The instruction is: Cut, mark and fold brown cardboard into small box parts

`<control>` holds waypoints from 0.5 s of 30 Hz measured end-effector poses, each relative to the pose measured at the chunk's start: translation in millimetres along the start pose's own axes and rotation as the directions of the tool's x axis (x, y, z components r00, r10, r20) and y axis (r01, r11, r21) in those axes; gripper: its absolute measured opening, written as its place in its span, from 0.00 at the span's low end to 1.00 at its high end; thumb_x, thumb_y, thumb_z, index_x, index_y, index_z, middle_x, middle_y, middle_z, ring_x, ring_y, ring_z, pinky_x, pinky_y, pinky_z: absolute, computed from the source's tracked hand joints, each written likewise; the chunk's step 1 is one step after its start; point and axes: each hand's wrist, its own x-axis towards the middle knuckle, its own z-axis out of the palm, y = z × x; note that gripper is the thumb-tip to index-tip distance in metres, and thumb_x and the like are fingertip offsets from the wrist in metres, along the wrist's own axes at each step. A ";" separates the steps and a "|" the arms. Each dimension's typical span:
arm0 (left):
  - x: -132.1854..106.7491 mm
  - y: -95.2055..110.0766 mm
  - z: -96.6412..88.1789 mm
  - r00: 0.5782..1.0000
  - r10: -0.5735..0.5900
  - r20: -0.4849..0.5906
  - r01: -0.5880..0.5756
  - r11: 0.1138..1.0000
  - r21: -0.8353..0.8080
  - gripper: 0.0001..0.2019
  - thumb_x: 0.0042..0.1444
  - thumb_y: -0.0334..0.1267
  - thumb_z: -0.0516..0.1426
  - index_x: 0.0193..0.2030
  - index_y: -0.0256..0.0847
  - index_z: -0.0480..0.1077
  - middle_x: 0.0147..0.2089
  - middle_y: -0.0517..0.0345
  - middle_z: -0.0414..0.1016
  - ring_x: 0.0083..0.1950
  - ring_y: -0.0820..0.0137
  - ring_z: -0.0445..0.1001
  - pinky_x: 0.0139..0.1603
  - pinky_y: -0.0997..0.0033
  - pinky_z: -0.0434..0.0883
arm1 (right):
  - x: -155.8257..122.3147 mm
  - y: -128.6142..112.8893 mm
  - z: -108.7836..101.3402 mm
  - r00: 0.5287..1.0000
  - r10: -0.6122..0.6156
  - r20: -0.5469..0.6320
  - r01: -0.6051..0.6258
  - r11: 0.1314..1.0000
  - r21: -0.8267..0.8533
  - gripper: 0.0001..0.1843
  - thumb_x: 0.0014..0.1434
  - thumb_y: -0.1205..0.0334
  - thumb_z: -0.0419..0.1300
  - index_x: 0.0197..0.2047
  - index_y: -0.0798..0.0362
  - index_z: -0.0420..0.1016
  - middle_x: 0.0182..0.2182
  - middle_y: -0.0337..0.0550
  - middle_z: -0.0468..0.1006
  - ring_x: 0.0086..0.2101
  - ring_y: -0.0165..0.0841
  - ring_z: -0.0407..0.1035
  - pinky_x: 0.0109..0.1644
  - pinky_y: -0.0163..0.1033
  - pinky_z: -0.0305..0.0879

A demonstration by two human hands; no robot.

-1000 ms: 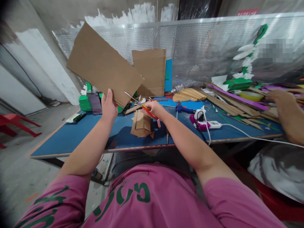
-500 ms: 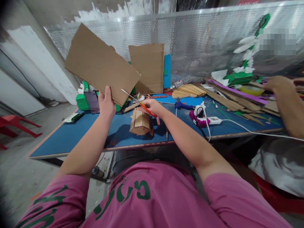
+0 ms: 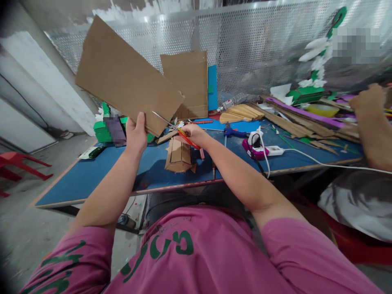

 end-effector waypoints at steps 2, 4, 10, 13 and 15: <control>-0.8 -2.0 -0.6 1.000 -0.018 0.016 0.018 1.000 0.019 0.27 0.65 0.63 0.67 0.58 0.43 0.80 0.59 0.47 0.86 0.64 0.56 0.84 0.70 0.53 0.78 | -0.5 0.3 -1.5 1.000 0.000 -0.006 0.000 1.000 -0.030 0.30 0.60 0.35 0.71 0.28 0.51 0.68 0.24 0.33 0.62 0.27 0.29 0.55 0.32 0.38 0.50; -2.1 -4.1 -0.5 0.998 -0.055 0.029 0.054 0.998 0.045 0.28 0.64 0.64 0.67 0.56 0.42 0.80 0.55 0.49 0.87 0.60 0.57 0.85 0.65 0.54 0.82 | -1.7 0.0 -3.8 1.000 -0.006 0.000 0.006 0.998 -0.062 0.28 0.61 0.37 0.70 0.28 0.51 0.68 0.24 0.33 0.63 0.27 0.29 0.56 0.32 0.38 0.50; -5.4 -10.1 1.4 0.989 -0.148 0.015 0.148 0.988 0.045 0.27 0.61 0.64 0.69 0.50 0.40 0.80 0.42 0.55 0.85 0.43 0.64 0.87 0.47 0.65 0.86 | -3.8 3.3 -10.0 0.999 -0.044 -0.016 0.041 0.991 -0.130 0.26 0.63 0.39 0.70 0.30 0.53 0.73 0.27 0.36 0.68 0.29 0.30 0.61 0.35 0.38 0.54; -5.0 -11.1 1.1 0.983 -0.182 0.006 0.182 0.982 0.041 0.27 0.60 0.65 0.70 0.47 0.40 0.80 0.35 0.58 0.83 0.37 0.65 0.86 0.45 0.64 0.86 | -3.4 3.2 -10.6 0.998 -0.057 0.005 0.057 0.993 -0.106 0.26 0.63 0.38 0.70 0.30 0.53 0.72 0.27 0.35 0.68 0.29 0.30 0.60 0.35 0.38 0.54; -4.3 -9.1 1.1 0.983 -0.184 -0.013 0.185 0.982 0.025 0.28 0.59 0.65 0.70 0.47 0.41 0.80 0.37 0.56 0.85 0.42 0.61 0.88 0.51 0.60 0.87 | -3.3 0.9 -9.8 0.999 -0.041 0.023 0.042 0.998 -0.057 0.27 0.62 0.37 0.70 0.30 0.53 0.72 0.27 0.35 0.67 0.29 0.30 0.60 0.35 0.38 0.54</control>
